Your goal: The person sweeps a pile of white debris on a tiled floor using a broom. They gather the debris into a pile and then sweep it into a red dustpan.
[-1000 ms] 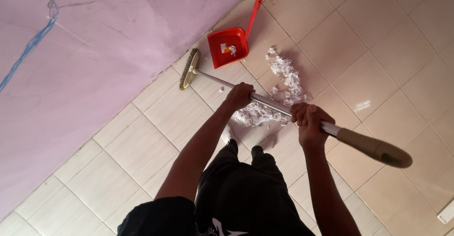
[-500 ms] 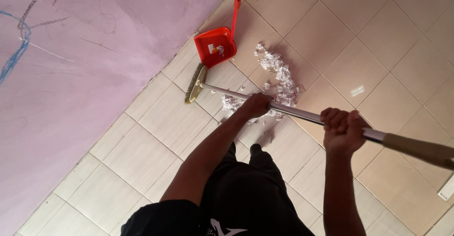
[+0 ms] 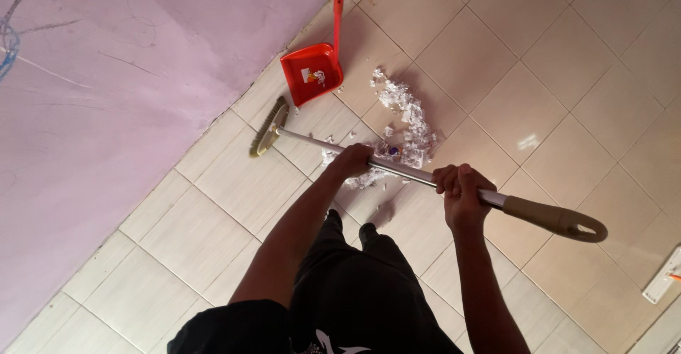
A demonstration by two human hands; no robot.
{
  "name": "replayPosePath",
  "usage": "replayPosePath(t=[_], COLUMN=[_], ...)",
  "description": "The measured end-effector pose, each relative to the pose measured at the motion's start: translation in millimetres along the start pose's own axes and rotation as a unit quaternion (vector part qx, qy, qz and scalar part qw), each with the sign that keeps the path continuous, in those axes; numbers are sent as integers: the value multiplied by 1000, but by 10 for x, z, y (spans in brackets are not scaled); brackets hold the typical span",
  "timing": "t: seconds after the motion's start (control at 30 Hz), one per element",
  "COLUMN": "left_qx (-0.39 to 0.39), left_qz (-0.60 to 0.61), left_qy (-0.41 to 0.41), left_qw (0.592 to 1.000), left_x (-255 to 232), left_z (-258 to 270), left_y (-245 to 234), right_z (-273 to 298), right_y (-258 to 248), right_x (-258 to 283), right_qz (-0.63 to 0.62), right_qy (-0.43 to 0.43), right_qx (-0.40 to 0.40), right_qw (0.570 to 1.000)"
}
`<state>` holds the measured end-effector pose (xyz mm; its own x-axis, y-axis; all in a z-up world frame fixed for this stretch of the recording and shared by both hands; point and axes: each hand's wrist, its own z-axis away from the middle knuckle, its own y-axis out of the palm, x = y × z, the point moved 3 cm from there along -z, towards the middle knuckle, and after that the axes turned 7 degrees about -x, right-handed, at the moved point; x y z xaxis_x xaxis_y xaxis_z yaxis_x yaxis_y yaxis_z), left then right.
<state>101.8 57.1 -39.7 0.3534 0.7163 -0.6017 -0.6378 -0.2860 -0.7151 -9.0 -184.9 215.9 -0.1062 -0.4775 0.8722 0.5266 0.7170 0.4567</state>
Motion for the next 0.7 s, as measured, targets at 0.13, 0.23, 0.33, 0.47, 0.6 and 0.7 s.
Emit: replayPosePath(t=[0.13, 0.23, 0.33, 0.47, 0.6, 0.7], left_qx=[-12, 0, -12, 20, 26, 19], left_qz=[-6, -8, -2, 26, 28, 69], left_qy=[15, 20, 36, 25, 59, 29], left_qw=[1000, 1000, 999, 999, 998, 997], left_x=[-169, -386, -697, -1179, -1624, -1850], left_z=[-4, -24, -90, -184, -305, -342], left_y=[337, 591, 735, 948, 966, 874], right_z=[95, 112, 127, 102, 17, -84], right_y=[-250, -505, -749, -1051, -1294, -1421], right_x=[109, 279, 476, 714, 905, 1041], right_qz=[27, 34, 43, 51, 18, 6], right_qy=[16, 1, -5, -36, -58, -76], right_qx=[5, 5, -6, -13, -29, -38], right_qw=[999, 999, 999, 998, 998, 996])
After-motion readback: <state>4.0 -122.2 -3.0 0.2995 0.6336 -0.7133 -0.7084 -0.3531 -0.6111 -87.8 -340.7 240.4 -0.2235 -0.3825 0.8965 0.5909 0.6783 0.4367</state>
